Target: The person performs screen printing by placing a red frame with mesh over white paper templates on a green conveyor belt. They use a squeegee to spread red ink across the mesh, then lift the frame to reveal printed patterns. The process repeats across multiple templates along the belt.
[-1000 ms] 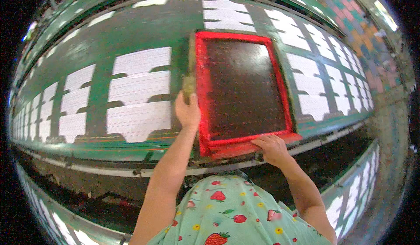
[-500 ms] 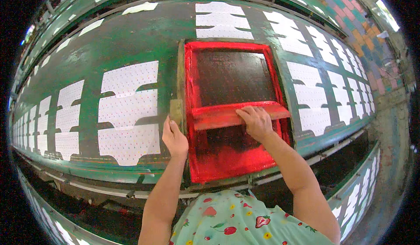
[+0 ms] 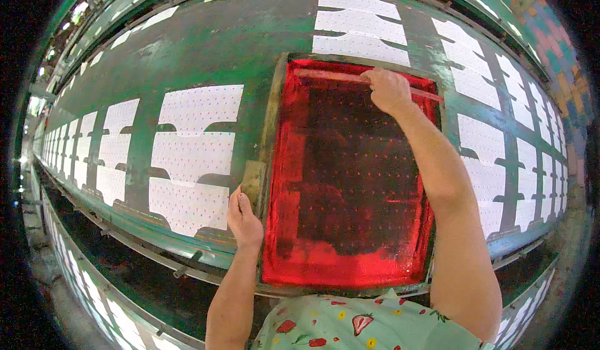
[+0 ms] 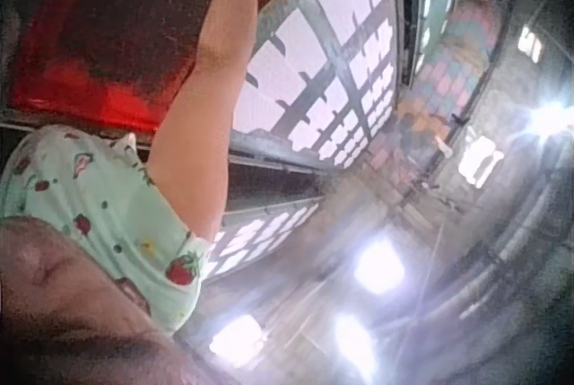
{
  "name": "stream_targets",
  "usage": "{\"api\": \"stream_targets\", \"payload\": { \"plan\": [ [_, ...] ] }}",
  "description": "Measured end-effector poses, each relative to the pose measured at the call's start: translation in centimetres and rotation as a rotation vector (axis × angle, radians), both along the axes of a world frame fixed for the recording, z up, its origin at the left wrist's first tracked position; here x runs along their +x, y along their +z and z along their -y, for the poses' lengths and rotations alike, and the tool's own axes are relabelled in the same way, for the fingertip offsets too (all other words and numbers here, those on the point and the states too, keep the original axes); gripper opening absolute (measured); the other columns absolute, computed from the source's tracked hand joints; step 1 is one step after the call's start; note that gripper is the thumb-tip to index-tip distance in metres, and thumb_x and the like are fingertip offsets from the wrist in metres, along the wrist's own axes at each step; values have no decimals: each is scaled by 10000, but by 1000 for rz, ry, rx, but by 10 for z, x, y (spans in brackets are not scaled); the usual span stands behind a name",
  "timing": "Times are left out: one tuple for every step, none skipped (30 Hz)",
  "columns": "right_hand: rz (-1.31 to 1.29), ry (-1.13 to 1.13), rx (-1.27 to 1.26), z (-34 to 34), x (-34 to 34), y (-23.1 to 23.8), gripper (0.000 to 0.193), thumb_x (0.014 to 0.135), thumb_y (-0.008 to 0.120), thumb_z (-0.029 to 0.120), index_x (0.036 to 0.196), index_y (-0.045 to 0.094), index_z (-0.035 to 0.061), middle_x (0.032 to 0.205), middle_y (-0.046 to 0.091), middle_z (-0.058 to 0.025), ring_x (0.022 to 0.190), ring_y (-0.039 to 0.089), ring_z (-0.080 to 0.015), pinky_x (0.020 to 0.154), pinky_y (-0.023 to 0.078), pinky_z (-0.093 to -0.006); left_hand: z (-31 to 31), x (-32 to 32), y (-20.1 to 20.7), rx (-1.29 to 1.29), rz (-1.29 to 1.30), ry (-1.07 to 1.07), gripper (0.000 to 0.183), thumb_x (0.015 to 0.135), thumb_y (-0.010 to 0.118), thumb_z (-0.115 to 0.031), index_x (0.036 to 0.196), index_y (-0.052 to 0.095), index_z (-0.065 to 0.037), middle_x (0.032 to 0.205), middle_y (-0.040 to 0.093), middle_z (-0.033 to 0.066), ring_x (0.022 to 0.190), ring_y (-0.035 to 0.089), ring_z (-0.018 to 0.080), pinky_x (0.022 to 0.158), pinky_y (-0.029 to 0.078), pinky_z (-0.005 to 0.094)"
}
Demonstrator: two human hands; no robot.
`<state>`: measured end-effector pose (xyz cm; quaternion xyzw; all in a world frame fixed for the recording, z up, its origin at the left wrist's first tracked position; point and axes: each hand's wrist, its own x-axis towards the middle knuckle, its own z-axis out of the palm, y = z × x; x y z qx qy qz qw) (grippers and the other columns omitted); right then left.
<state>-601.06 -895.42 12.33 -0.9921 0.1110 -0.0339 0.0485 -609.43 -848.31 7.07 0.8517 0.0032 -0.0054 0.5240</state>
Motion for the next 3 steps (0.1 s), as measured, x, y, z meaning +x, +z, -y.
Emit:
{"api": "stream_targets", "payload": {
  "plan": [
    [-34,-29,5,3,7,7,435,941,687,133,1357,767,229,1372,733,-112,1258,713,-387,1039,594,-502,0,0,-1,16,-13,1,501,1193,490,-329,1462,643,66,1403,713,227,1293,659,310,1147,482,412],
    [-42,-38,15,5,12,13,457,942,690,139,1386,753,229,1440,705,-115,1306,689,-389,1079,575,-498,-1,1,-3,20,-13,-1,506,1191,500,-333,1472,638,64,1416,709,230,1303,657,310,1151,480,411],
    [-51,-50,27,5,13,16,480,944,693,146,1414,739,229,1508,676,-119,1354,665,-390,1119,556,-495,-3,1,-5,7,-21,-5,511,1188,510,-336,1483,633,63,1430,705,233,1314,655,309,1154,478,410]
  ]
}}
